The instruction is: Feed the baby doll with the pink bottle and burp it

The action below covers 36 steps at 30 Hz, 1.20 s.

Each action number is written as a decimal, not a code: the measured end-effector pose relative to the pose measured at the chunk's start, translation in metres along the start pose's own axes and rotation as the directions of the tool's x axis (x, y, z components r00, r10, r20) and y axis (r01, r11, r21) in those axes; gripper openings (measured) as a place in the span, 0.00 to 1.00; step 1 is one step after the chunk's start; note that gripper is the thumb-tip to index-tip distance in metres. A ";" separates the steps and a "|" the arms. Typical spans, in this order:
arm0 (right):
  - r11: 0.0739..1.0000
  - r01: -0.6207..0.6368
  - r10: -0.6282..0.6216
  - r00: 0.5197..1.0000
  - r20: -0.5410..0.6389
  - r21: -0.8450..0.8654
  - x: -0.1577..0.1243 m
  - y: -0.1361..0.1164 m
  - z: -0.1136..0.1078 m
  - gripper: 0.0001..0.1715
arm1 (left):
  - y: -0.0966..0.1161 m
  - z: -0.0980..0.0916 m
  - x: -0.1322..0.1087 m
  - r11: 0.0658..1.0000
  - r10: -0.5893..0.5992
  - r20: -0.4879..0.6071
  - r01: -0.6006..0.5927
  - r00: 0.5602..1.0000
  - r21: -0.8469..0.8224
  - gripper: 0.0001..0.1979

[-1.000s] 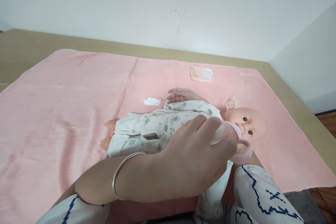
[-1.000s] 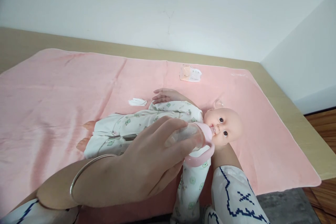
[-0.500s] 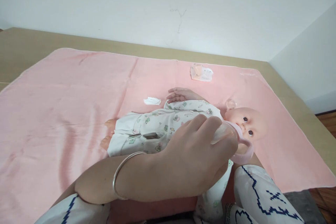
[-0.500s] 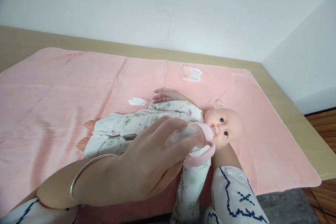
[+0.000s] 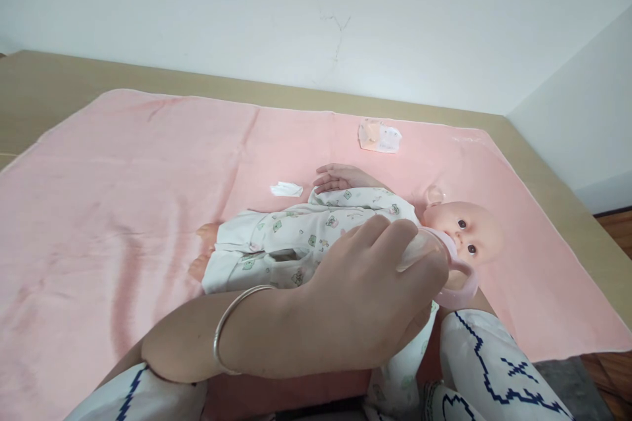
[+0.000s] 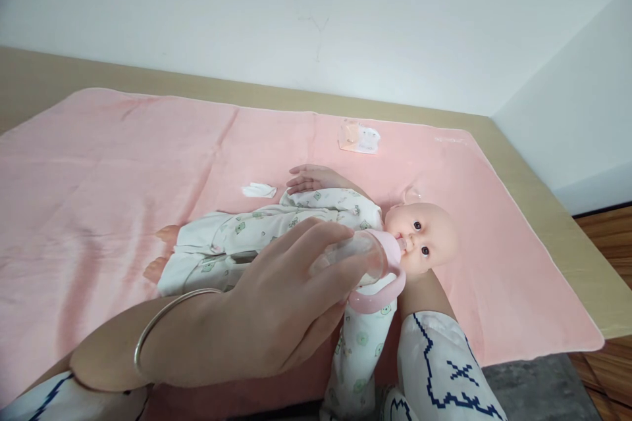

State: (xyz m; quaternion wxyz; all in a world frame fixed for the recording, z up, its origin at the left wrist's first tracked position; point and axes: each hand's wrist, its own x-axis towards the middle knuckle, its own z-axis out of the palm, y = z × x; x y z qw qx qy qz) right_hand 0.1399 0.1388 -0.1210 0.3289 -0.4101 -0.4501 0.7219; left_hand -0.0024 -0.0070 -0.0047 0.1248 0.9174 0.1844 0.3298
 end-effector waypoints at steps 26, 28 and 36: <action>0.986 0.143 -0.147 0.988 -0.041 -0.080 -0.120 -0.065 0.060 0.20 | 0.000 -0.004 0.002 0.999 0.026 0.056 -0.024 0.998 -0.028 0.15; 0.982 0.163 -0.168 0.985 -0.048 -0.098 -0.130 -0.069 0.066 0.22 | 0.000 -0.004 0.001 0.999 0.022 0.054 -0.021 0.998 -0.031 0.14; 0.997 0.063 -0.065 0.997 -0.035 -0.038 -0.051 -0.031 0.028 0.20 | 0.000 -0.005 0.005 0.998 0.054 0.051 -0.052 0.997 -0.028 0.13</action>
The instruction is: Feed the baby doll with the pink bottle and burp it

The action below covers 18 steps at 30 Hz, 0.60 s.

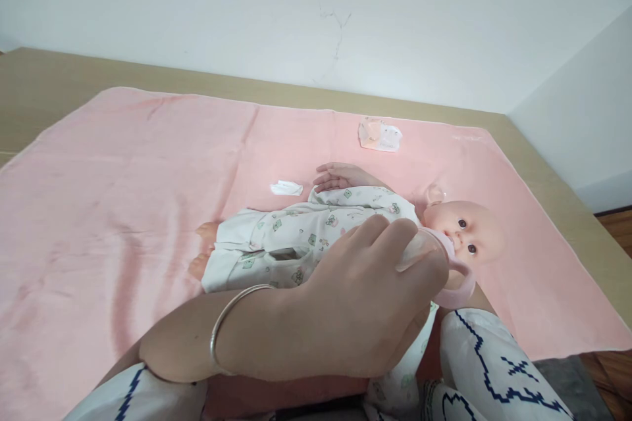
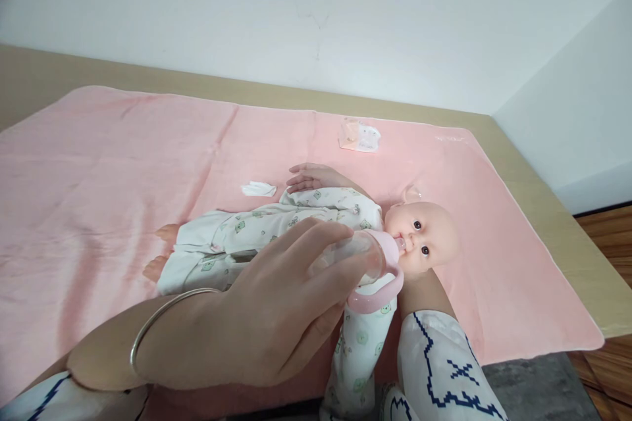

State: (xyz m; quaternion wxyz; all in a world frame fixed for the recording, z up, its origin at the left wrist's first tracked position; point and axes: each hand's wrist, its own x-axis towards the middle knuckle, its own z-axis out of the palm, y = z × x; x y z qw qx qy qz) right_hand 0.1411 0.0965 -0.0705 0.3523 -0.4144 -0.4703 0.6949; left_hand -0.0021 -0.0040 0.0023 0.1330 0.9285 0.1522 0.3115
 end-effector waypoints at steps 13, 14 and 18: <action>0.994 -0.022 0.022 1.000 0.007 0.108 -0.001 0.000 -0.003 0.19 | 0.002 -0.003 0.001 1.000 -0.015 -0.006 0.015 1.000 0.023 0.14; 0.994 -0.013 0.012 1.000 0.009 0.110 -0.013 -0.007 0.001 0.18 | 0.002 -0.003 0.001 1.000 -0.018 -0.004 0.018 1.000 0.023 0.14; 0.993 0.054 -0.059 0.997 0.040 0.108 -0.047 -0.027 0.011 0.18 | 0.001 -0.008 0.003 1.000 -0.012 0.061 0.012 0.998 0.004 0.14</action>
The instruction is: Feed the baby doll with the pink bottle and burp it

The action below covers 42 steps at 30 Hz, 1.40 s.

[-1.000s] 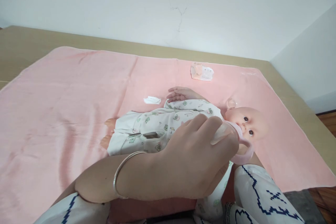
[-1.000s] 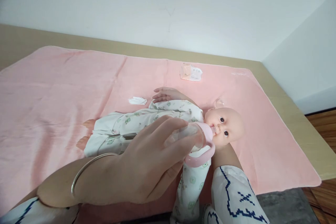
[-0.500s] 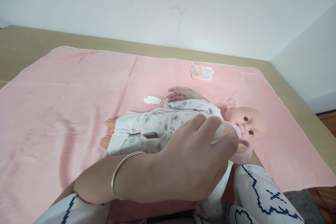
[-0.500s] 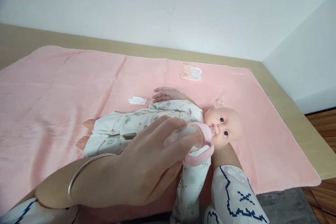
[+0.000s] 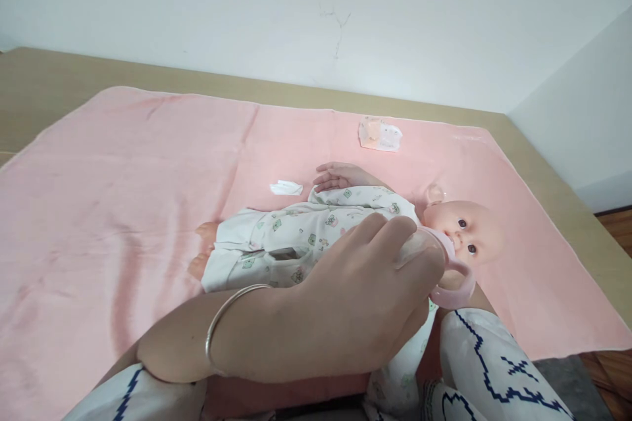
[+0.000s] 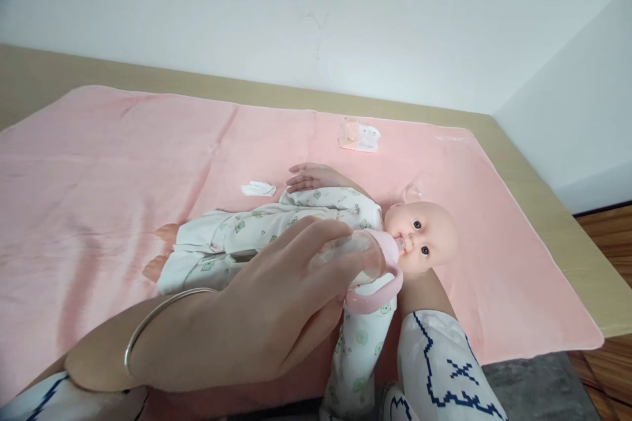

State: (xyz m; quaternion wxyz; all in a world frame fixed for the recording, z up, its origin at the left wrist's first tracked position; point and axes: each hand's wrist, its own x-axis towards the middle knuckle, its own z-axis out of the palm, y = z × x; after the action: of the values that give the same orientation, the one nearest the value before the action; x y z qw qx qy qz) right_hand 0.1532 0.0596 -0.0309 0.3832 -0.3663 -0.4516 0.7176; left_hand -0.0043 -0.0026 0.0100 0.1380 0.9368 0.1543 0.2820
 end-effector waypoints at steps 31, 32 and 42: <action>0.996 0.072 -0.064 0.989 0.134 -0.055 -0.005 -0.001 -0.003 0.25 | -0.002 -0.009 -0.001 0.979 -0.049 0.087 0.065 0.995 -0.194 0.16; 0.996 0.082 -0.076 0.989 0.129 -0.040 -0.007 -0.001 -0.002 0.26 | -0.002 -0.009 -0.001 0.977 -0.045 0.078 0.060 0.996 -0.206 0.16; 0.992 -0.123 0.126 0.990 0.066 -0.038 0.092 0.052 -0.052 0.21 | -0.003 -0.003 -0.003 0.977 -0.035 0.019 0.038 0.999 -0.209 0.14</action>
State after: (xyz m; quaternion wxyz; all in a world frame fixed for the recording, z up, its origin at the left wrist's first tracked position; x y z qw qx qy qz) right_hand 0.1471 0.1438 -0.1126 0.3159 -0.3756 -0.4527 0.7444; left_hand -0.0091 -0.0008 0.0099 0.2422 0.9162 0.1399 0.2868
